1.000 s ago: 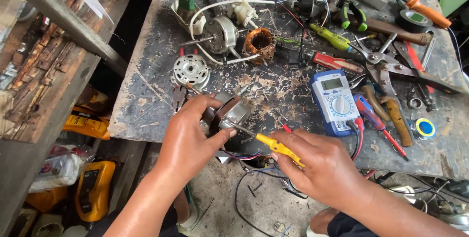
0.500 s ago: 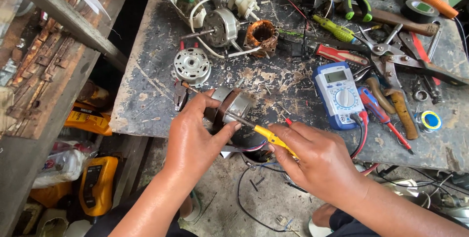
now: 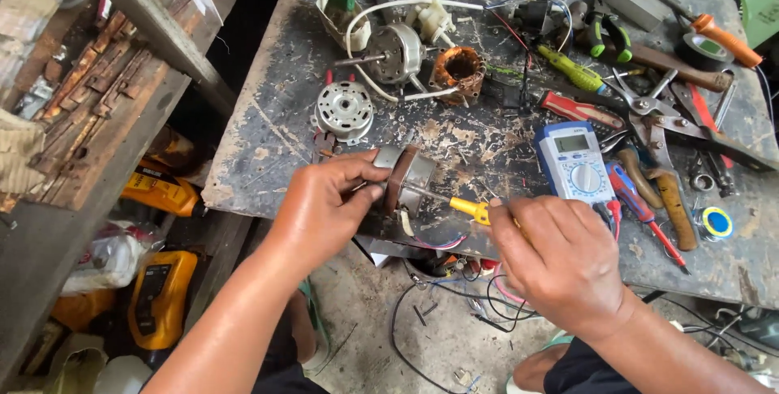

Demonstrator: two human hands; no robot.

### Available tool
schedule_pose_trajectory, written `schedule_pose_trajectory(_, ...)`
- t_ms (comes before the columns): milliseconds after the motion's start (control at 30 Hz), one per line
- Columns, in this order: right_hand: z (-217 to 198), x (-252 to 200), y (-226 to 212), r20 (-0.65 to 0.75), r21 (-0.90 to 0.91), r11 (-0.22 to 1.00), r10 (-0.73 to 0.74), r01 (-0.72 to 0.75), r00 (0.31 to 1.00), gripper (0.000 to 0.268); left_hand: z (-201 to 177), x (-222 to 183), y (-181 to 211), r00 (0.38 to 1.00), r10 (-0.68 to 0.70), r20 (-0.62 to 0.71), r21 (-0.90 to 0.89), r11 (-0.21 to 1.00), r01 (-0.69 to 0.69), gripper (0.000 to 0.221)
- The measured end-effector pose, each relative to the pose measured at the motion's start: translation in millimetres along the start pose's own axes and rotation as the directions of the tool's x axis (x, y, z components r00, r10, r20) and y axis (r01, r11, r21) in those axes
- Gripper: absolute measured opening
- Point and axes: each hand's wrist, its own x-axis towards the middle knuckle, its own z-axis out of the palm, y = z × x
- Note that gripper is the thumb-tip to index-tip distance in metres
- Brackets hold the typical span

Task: A person is reassembling the components of a small electric motor using a screwdriver and pliers on a cluttered workbench.

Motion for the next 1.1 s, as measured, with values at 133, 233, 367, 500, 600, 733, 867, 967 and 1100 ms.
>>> schedule_pose_trajectory(133, 10, 2, 2, 0.593, 0.353, 0.555, 0.49, -0.753, 0.639, 0.02, 7, -2, -9, 0.993, 0.087, -0.084, 0.026, 0.996, -0.085, 0.021)
schedule_pose_trajectory(233, 9, 9, 8, 0.856, 0.182, 0.172, 0.457, -0.968, 0.242, 0.021, 3, 4, -4, 0.994, 0.111, -0.026, 0.006, 0.994, -0.111, 0.02)
schedule_pose_trajectory(367, 4, 12, 5, 0.191, 0.294, 0.925, 0.191, -0.242, 0.963, 0.022, 3, 3, -6, 0.997, 0.044, -0.069, -0.007, 0.999, -0.045, 0.016)
schedule_pose_trajectory(500, 6, 17, 5, 0.066, 0.093, 0.994, -0.059, 0.053, 0.996, 0.022, 4, 1, -7, 0.989, 0.098, -0.11, 0.028, 0.995, -0.096, 0.016)
schedule_pose_trajectory(600, 10, 15, 8, 0.103, 0.183, 0.983, -0.013, -0.006, 0.995, 0.025, 10, 1, -11, 0.974, 0.171, -0.151, 0.058, 0.985, -0.164, 0.015)
schedule_pose_trajectory(733, 5, 20, 11, 0.284, 0.45, 0.838, 0.193, -0.308, 0.939, 0.011, 10, 0, -5, 0.967, 0.212, -0.142, 0.101, 0.975, -0.198, 0.014)
schedule_pose_trajectory(867, 1, 27, 21, 0.623, 0.467, 0.506, 0.394, -0.726, 0.675, 0.013, 13, -3, -5, 0.963, 0.233, -0.133, 0.122, 0.968, -0.217, 0.022)
schedule_pose_trajectory(967, 2, 28, 37, 0.737, 0.403, 0.448, 0.359, -0.798, 0.573, 0.015, 14, -3, -4, 0.967, 0.218, -0.129, 0.154, 0.968, -0.198, 0.018)
schedule_pose_trajectory(1100, 12, 10, 73, 0.647, 0.427, 0.596, 0.324, -0.68, 0.69, 0.019, 18, -5, 0, 0.968, 0.213, -0.135, 0.189, 0.964, -0.185, 0.037)
